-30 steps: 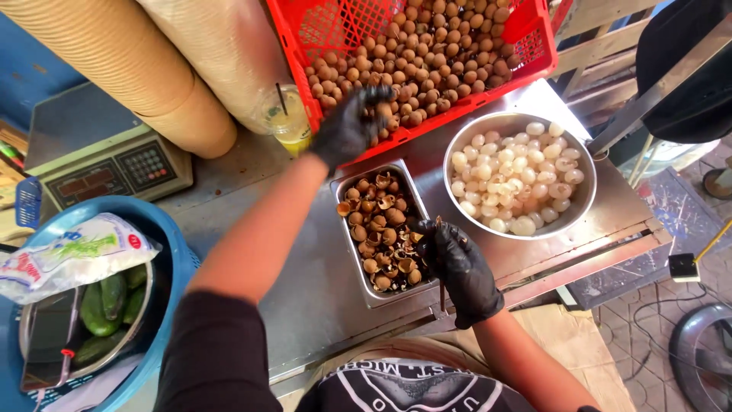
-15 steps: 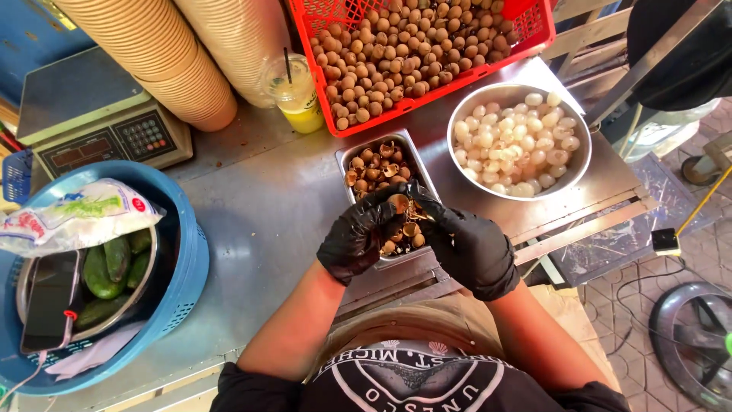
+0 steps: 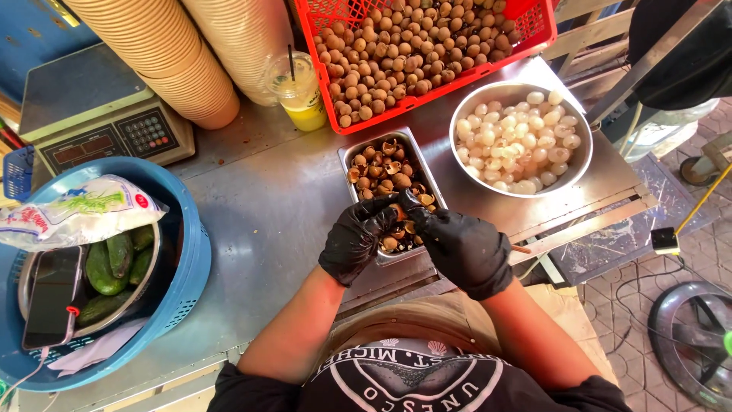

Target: Peeling and pitting longan fruits in a preparation area.

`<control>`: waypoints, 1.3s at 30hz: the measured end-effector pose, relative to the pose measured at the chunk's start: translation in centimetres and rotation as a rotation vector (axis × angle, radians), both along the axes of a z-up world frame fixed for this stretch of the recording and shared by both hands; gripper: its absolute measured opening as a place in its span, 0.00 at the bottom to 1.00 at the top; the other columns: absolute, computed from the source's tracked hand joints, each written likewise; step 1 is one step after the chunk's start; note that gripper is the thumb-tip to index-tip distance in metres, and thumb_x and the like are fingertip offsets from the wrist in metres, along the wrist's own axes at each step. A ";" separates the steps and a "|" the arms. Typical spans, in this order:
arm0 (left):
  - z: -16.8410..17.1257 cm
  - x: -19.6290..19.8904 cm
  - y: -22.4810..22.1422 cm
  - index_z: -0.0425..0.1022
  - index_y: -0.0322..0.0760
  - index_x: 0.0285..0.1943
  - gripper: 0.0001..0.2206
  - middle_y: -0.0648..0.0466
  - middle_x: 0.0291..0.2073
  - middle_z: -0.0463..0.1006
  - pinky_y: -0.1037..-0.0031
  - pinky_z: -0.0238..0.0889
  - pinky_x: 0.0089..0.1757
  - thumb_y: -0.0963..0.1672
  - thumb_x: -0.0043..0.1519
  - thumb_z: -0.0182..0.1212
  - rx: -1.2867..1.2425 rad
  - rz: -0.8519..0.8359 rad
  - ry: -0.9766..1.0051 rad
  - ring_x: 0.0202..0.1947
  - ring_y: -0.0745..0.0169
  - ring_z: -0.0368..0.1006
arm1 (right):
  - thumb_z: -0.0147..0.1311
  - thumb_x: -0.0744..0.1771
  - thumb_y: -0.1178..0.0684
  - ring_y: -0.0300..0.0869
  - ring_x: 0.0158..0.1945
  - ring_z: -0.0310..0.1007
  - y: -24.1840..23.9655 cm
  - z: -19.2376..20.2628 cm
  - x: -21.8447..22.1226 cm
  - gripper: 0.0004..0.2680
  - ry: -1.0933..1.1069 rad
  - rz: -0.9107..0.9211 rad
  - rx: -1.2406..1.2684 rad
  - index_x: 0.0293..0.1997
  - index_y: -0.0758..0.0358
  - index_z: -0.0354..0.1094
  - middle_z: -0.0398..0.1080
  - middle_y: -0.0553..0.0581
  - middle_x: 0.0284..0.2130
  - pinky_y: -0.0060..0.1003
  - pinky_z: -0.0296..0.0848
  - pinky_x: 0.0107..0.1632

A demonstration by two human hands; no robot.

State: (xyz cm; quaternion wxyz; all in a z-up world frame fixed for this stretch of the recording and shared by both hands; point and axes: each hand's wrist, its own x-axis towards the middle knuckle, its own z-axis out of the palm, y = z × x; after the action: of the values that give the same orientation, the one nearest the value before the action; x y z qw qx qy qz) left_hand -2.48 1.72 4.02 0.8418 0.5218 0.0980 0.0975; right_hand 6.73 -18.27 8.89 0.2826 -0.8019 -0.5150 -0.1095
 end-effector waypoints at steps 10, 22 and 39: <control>-1.0 0.2 0.2 0.80 0.32 0.57 0.13 0.57 0.43 0.84 0.78 0.71 0.45 0.43 0.66 0.64 0.311 0.145 0.029 0.42 0.72 0.76 | 0.61 0.65 0.54 0.51 0.30 0.74 2.6 -3.0 -1.0 0.08 -0.050 -0.134 0.207 0.48 0.50 0.76 0.75 0.56 0.33 0.45 0.70 0.30; -0.4 0.1 -0.8 0.80 0.34 0.57 0.13 0.57 0.44 0.82 0.76 0.71 0.49 0.44 0.67 0.62 0.098 0.021 0.066 0.46 0.70 0.76 | 0.56 0.66 0.60 0.55 0.29 0.71 2.0 -6.7 5.3 0.21 0.298 0.065 0.045 0.69 0.59 0.61 0.69 0.63 0.28 0.48 0.69 0.34; -2.5 1.3 -1.6 0.76 0.35 0.60 0.14 0.52 0.55 0.81 0.69 0.71 0.57 0.36 0.65 0.64 0.098 0.296 -0.268 0.56 0.62 0.77 | 0.57 0.67 0.64 0.33 0.43 0.75 2.7 -5.4 0.6 0.09 0.983 0.131 0.495 0.53 0.68 0.70 0.77 0.51 0.41 0.32 0.78 0.46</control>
State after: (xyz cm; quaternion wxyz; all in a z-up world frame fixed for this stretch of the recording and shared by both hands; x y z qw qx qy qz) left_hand -1.13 0.14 1.57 0.7974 0.5244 0.0557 0.2934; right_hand 7.30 -15.60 3.52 0.6758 -0.6347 -0.3300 0.1777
